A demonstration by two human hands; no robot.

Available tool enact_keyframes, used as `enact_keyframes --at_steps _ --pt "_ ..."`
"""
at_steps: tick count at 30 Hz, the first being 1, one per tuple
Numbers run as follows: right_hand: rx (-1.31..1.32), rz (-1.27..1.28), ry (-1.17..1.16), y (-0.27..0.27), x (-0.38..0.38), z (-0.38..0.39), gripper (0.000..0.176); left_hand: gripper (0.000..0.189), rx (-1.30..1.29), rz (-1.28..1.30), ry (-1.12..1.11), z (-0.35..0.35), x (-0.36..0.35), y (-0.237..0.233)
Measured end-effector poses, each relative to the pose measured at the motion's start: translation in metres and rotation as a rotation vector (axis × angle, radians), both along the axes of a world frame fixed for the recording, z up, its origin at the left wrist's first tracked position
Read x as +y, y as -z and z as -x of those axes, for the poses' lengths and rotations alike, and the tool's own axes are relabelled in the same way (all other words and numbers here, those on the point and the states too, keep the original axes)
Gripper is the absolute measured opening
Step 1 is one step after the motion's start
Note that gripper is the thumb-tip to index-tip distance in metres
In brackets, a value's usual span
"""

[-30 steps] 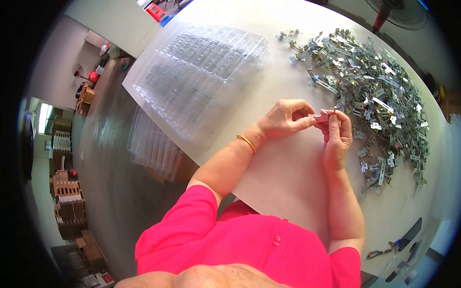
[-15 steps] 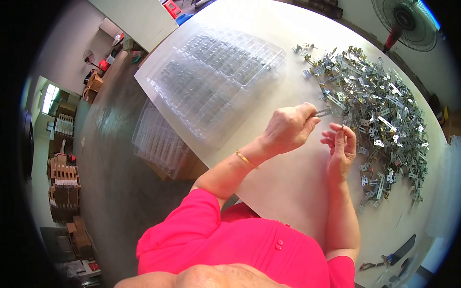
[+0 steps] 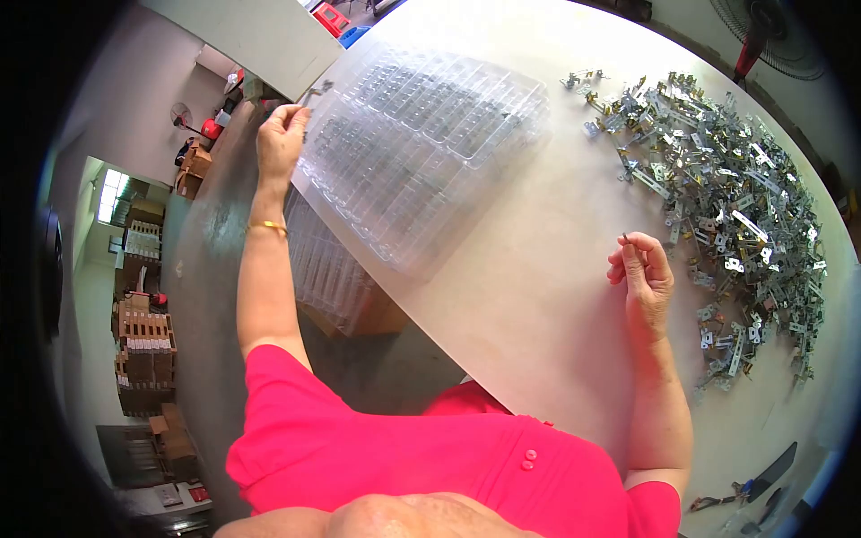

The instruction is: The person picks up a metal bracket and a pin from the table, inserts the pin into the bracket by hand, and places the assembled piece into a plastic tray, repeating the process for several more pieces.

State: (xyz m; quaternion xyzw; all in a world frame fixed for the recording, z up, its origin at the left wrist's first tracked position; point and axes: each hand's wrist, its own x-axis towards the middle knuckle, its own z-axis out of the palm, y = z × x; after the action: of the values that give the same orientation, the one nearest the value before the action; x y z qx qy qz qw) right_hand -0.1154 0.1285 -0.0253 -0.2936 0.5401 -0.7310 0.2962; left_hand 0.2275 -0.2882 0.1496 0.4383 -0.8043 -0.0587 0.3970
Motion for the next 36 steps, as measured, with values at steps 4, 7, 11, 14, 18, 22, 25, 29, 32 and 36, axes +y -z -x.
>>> enact_keyframes --at_steps 4,7,11,14,18,22,25,29,32,36 --pt "0.039 0.006 -0.015 0.003 0.000 -0.001 0.013 0.024 -0.177 -0.030 -0.186 -0.056 -0.094 0.027" --pt "0.060 -0.023 -0.045 0.002 0.002 0.000 0.013 0.025 -0.278 -0.085 -0.260 -0.065 -0.123 0.039" --pt "0.041 -0.035 -0.045 0.002 0.002 0.000 0.013 0.023 -0.336 -0.069 -0.277 -0.063 -0.143 0.051" --pt "0.032 -0.046 -0.056 0.003 0.004 0.001 0.013 0.023 -0.346 -0.104 -0.262 -0.060 -0.147 0.058" --pt "0.031 -0.044 -0.047 0.004 0.003 0.000 0.013 0.023 -0.387 -0.108 -0.260 -0.058 -0.150 0.067" --pt "0.047 -0.050 -0.038 0.000 0.002 -0.001 0.013 0.023 -0.369 -0.094 -0.257 -0.059 -0.152 0.071" --pt "0.056 -0.056 -0.064 0.002 0.003 0.001 0.013 0.023 -0.290 -0.072 -0.230 -0.059 -0.154 0.074" --pt "0.061 -0.060 -0.057 0.001 0.002 0.000 0.013 0.023 -0.343 -0.143 -0.245 -0.058 -0.157 0.077" --pt "0.059 -0.060 -0.064 -0.001 0.003 -0.001 0.013 0.025 -0.360 -0.157 -0.278 -0.056 -0.152 0.077" --pt "0.016 -0.076 -0.070 -0.004 0.003 -0.002 0.012 0.026 -0.382 -0.086 -0.303 -0.057 -0.148 0.073"
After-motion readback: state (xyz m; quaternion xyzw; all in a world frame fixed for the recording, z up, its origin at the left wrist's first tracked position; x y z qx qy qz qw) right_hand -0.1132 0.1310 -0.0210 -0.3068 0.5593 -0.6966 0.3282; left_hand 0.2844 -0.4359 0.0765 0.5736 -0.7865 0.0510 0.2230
